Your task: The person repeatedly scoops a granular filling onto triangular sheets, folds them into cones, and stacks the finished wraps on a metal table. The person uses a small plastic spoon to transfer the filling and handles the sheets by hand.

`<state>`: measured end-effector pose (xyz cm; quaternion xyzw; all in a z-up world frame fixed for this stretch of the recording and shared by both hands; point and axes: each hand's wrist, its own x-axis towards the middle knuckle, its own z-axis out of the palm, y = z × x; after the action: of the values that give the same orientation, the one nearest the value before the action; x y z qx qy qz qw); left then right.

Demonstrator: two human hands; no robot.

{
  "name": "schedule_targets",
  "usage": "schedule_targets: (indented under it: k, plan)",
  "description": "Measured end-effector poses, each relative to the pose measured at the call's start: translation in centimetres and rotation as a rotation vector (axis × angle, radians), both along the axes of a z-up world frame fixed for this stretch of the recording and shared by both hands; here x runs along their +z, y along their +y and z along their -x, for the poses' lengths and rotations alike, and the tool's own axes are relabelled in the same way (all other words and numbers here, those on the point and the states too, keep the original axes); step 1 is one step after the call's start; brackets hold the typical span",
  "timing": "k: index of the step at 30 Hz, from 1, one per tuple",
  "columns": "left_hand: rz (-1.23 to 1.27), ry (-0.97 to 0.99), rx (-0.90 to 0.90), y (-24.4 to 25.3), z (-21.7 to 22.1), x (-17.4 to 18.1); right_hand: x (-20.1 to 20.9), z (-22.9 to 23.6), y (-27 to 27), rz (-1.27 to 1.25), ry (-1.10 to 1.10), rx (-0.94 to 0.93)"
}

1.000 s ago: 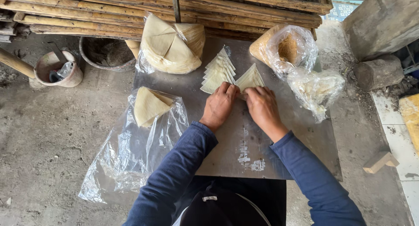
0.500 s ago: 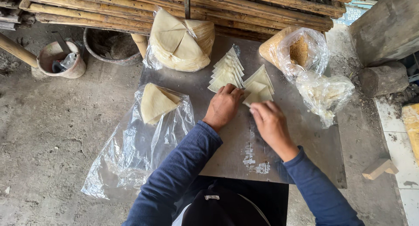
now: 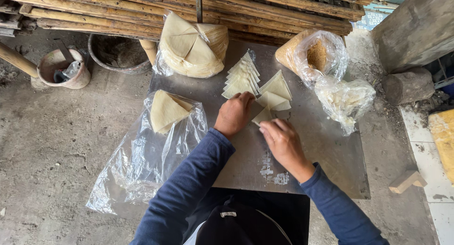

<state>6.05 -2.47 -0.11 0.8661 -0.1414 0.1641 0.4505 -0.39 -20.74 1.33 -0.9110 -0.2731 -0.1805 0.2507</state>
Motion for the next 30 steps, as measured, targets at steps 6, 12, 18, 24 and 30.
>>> schedule_targets:
  k: [6,12,18,24,30]
  plan:
    - [-0.125,0.171,-0.108,2.6,2.8,0.1,1.2,2.8,1.3,0.123,-0.111,0.06]
    - [-0.052,0.201,-0.201,3.3,5.2,0.8,-0.7,2.0,-0.2,0.076,-0.079,0.139]
    - [-0.031,0.25,-0.23,3.6,5.0,0.5,1.6,-3.2,-5.1,0.409,0.032,-0.072]
    - [-0.051,0.288,-0.222,3.5,5.2,0.5,0.4,-5.2,-5.6,0.324,-0.051,-0.032]
    - [-0.089,0.285,-0.21,3.4,5.2,0.5,-1.5,-7.5,-6.3,-0.082,0.055,-0.2]
